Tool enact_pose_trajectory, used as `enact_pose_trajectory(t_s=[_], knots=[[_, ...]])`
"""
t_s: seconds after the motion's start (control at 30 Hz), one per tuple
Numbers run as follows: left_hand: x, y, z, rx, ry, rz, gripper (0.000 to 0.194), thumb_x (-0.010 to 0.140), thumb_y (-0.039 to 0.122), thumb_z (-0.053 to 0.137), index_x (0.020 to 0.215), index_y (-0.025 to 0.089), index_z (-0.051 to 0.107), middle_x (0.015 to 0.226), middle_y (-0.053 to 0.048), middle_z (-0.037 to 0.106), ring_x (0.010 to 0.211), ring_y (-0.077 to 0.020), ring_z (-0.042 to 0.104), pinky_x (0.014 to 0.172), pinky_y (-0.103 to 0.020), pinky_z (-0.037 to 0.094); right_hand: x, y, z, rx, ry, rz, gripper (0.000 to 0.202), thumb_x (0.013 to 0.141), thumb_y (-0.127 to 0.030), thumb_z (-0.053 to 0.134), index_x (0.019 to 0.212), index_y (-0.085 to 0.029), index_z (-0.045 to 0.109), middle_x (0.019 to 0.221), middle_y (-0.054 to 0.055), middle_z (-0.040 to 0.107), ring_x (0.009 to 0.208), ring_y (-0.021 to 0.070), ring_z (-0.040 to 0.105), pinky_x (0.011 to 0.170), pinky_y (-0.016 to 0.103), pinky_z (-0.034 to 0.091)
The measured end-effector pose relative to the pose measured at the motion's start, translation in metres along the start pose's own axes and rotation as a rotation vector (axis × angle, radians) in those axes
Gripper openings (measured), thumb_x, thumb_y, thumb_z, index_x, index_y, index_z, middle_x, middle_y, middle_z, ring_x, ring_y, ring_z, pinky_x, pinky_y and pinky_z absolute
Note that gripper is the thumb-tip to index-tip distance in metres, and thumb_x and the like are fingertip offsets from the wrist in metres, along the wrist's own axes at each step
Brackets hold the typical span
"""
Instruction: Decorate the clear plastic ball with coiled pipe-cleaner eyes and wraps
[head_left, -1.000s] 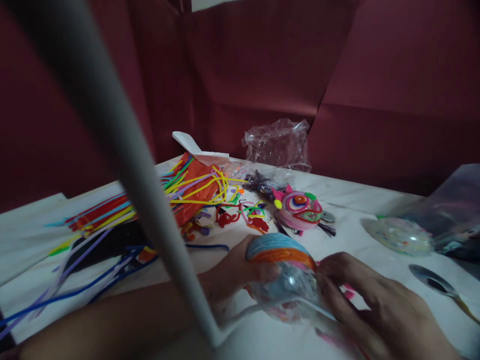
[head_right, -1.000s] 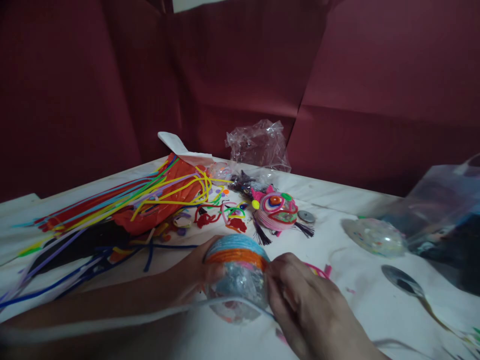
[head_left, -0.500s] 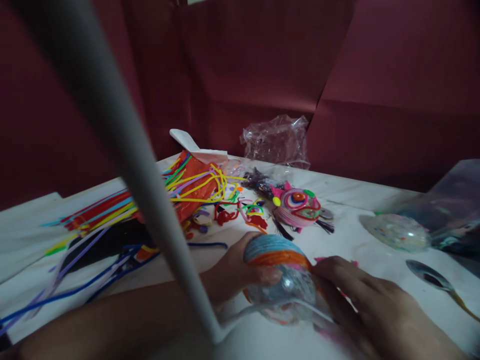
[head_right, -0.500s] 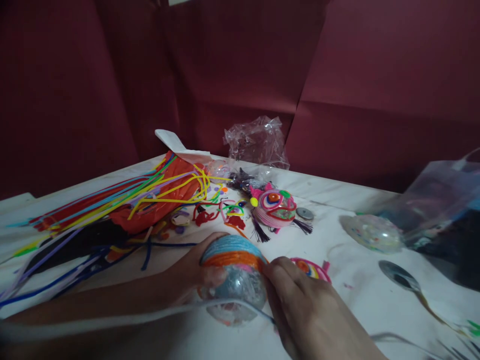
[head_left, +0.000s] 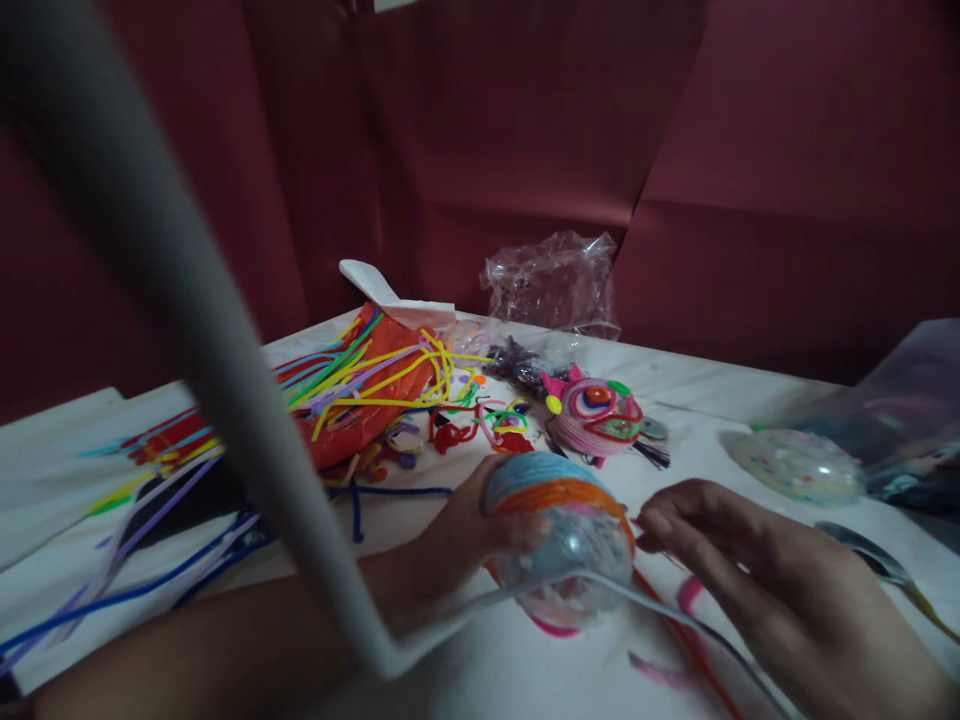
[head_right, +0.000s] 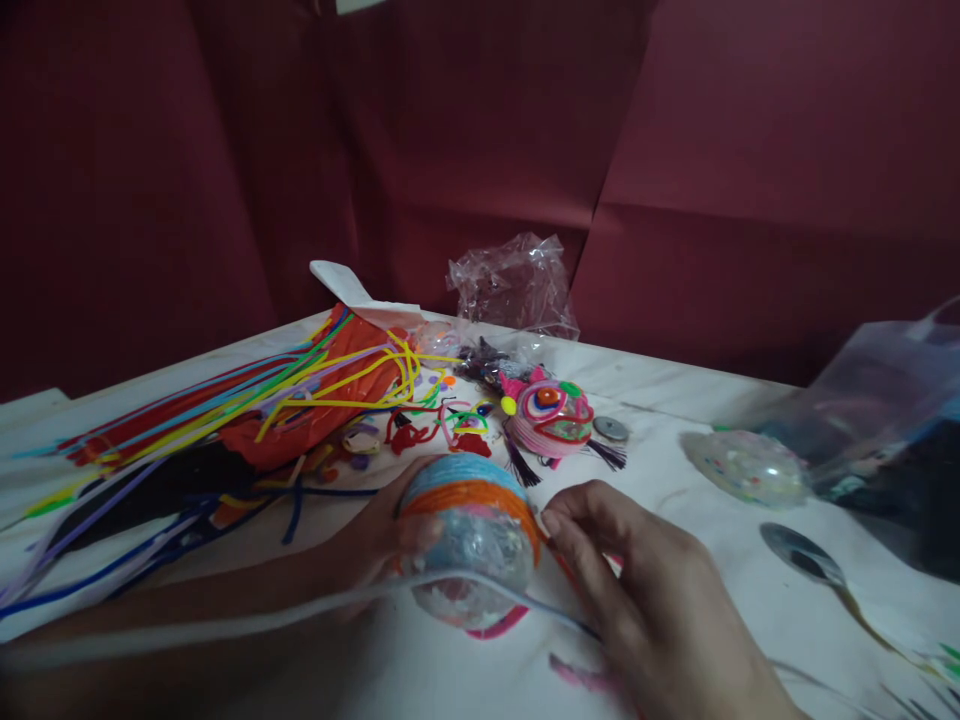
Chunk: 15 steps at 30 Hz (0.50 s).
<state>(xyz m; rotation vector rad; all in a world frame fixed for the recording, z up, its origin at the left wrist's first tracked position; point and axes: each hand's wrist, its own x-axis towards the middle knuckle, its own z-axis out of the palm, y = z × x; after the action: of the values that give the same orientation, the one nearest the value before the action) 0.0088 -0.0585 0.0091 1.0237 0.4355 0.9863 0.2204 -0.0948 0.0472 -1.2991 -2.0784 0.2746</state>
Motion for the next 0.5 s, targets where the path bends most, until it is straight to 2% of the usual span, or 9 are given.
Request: enact_pose_trajectory(t_s=[0.13, 0.27, 0.37, 0.5], knots=[[0.001, -0.003, -0.003, -0.039, -0.011, -0.006, 0.056, 0.06, 0.032, 0.079, 0.108, 0.016, 0.055, 0.094, -0.005, 0.064, 0.08, -0.0165, 0.06, 0.071, -0.026, 0.048, 0.003, -0.001, -0.001, 0.272, -0.091, 0.202, 0.028, 0.084, -0.046, 0.055, 0.077, -0.02, 0.063, 0.066, 0.002, 0.067, 0.059, 0.0166, 0.063, 0.05, 0.02, 0.052], [0.001, -0.005, -0.006, -0.007, -0.125, -0.101, 0.055, 0.06, 0.036, 0.077, 0.106, 0.014, 0.057, 0.096, -0.007, 0.064, 0.078, -0.0173, 0.06, 0.065, -0.024, 0.046, 0.007, -0.009, 0.0, 0.393, -0.181, 0.281, 0.029, 0.084, -0.044, 0.056, 0.071, -0.019, 0.062, 0.061, 0.001, 0.065, 0.056, 0.0146, 0.061, 0.05, 0.019, 0.05], [0.001, -0.006, -0.008, -0.025, -0.116, -0.122, 0.057, 0.059, 0.037, 0.077, 0.108, 0.014, 0.056, 0.096, -0.008, 0.064, 0.078, -0.0173, 0.06, 0.065, -0.025, 0.046, 0.005, -0.011, 0.0, 0.29, -0.189, 0.191, 0.03, 0.089, -0.039, 0.048, 0.071, -0.02, 0.062, 0.061, 0.001, 0.065, 0.054, 0.0144, 0.062, 0.048, 0.018, 0.049], [-0.001, -0.008, -0.01, 0.034, -0.018, -0.139, 0.063, 0.056, 0.037, 0.079, 0.109, 0.016, 0.054, 0.097, -0.008, 0.063, 0.08, -0.0189, 0.06, 0.066, -0.026, 0.047, -0.003, -0.009, 0.004, -0.087, -0.034, -0.142, 0.017, 0.091, -0.021, 0.043, 0.086, -0.023, 0.059, 0.073, 0.0, 0.068, 0.061, 0.0145, 0.066, 0.051, 0.019, 0.05]])
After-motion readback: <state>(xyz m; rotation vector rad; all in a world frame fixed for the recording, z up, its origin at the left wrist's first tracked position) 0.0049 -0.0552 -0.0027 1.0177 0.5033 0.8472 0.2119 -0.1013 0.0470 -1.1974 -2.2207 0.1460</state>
